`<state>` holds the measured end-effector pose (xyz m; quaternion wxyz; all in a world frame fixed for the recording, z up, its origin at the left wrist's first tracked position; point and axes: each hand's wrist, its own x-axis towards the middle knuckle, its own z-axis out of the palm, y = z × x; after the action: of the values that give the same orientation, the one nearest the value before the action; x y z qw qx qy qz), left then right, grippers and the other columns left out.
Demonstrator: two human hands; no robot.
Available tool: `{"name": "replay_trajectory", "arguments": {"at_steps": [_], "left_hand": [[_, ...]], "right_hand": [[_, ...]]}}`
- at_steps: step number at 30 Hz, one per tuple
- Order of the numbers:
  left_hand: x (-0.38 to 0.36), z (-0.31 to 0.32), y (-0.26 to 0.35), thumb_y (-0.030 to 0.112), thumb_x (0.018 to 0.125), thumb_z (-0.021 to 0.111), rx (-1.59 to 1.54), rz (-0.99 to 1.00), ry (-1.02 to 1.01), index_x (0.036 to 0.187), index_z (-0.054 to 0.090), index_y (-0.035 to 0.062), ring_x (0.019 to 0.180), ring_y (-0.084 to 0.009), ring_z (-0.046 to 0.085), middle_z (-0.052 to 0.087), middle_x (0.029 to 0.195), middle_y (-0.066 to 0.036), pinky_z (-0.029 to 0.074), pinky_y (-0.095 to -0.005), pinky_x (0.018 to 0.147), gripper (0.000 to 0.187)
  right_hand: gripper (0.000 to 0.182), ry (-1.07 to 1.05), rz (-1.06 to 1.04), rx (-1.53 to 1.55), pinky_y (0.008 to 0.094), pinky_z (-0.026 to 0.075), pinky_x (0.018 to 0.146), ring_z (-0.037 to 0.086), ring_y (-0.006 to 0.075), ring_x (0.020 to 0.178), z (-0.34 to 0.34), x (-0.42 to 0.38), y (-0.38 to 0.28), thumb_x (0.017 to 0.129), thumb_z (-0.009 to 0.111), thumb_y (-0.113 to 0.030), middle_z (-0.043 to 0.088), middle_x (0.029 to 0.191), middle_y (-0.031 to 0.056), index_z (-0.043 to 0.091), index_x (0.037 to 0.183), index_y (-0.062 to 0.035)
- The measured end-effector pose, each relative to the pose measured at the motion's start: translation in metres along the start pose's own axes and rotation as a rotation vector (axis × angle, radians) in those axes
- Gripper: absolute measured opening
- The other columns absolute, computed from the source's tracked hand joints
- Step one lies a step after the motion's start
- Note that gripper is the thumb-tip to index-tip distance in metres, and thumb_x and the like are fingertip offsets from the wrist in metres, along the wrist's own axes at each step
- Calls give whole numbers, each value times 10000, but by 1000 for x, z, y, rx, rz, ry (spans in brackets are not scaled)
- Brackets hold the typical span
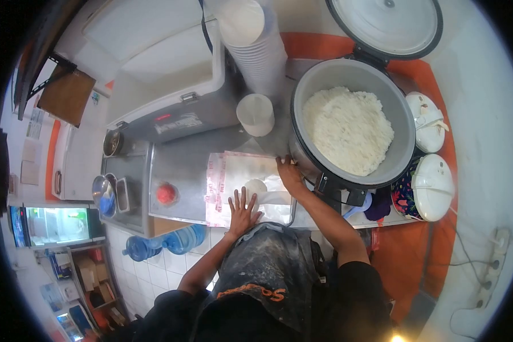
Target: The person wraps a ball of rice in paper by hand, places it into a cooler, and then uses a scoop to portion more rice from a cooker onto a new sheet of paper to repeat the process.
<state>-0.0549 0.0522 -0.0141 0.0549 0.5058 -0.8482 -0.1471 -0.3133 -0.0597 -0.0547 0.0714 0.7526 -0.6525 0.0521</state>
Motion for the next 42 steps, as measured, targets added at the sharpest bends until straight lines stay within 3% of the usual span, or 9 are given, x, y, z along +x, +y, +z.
{"name": "replay_trajectory", "arguments": {"at_steps": [7, 12, 16, 22, 30, 36, 37, 39, 42], "left_hand": [[-2, -5, 3, 470, 943, 665, -38, -12, -11, 1627, 315, 179, 1552, -534, 26, 66, 1710, -247, 78, -754, 1171, 821], [-2, -8, 4, 455, 929, 677, -53, 1, 50, 1577, 404, 134, 1547, -527, 70, 95, 1709, -232, 123, -760, 1162, 773], [-4, -8, 5, 460, 935, 665, -59, 1, 40, 1587, 387, 141, 1550, -524, 61, 77, 1712, -231, 109, -758, 1167, 778], [-4, -4, 3, 463, 940, 657, -51, 3, 35, 1596, 371, 148, 1553, -519, 59, 70, 1713, -231, 108, -757, 1169, 782], [-4, -6, 3, 463, 940, 658, -47, 7, 28, 1600, 359, 143, 1552, -518, 64, 72, 1714, -230, 126, -757, 1165, 791], [-3, -9, 5, 444, 943, 660, -56, 5, 30, 1599, 355, 138, 1554, -514, 58, 79, 1712, -231, 120, -749, 1172, 785], [-2, -9, 5, 438, 944, 659, -62, 6, 28, 1593, 368, 140, 1555, -513, 57, 79, 1712, -230, 119, -746, 1175, 771], [-3, -11, 6, 432, 945, 658, -68, 6, 26, 1587, 380, 141, 1556, -512, 55, 79, 1712, -229, 119, -743, 1177, 758], [1, -20, 6, 410, 947, 657, -87, 32, 18, 1558, 426, 142, 1553, -515, 68, 97, 1709, -232, 116, -742, 1179, 706]], "right_hand": [[292, 11, -25, -12, 335, 616, 569, 749, 248, 716, -4, 7, 2, 930, 573, -118, 635, 1208, 183, 611, 1219, -121], [174, 59, -45, -54, 322, 616, 590, 736, 242, 731, -8, 11, 0, 929, 578, -116, 599, 1009, 100, 610, 1099, -101], [156, 14, -27, -49, 327, 619, 599, 741, 240, 763, -21, 8, 1, 925, 586, -109, 604, 1000, 98, 620, 1076, -89], [118, -11, -82, 45, 344, 625, 624, 751, 252, 793, -33, 0, 10, 933, 571, -87, 640, 1019, 132, 617, 1030, -39], [132, -55, -83, 217, 415, 630, 677, 749, 338, 789, -48, -1, 10, 914, 533, 9, 636, 1109, 256, 592, 1026, 44], [201, 20, -93, 292, 474, 612, 672, 727, 407, 768, -50, -10, 8, 897, 551, -54, 641, 1157, 251, 587, 1057, 62], [201, 19, -94, 293, 474, 612, 672, 727, 407, 768, -51, -13, 7, 897, 551, -54, 641, 1157, 251, 587, 1057, 62], [154, -142, -61, 483, 538, 568, 723, 702, 416, 816, -55, -21, 5, 886, 624, -128, 643, 1079, 176, 577, 1003, -39], [151, -259, -90, 569, 515, 560, 709, 701, 385, 810, -82, -37, 6, 895, 642, -171, 650, 1034, 107, 584, 1009, -90]]}}
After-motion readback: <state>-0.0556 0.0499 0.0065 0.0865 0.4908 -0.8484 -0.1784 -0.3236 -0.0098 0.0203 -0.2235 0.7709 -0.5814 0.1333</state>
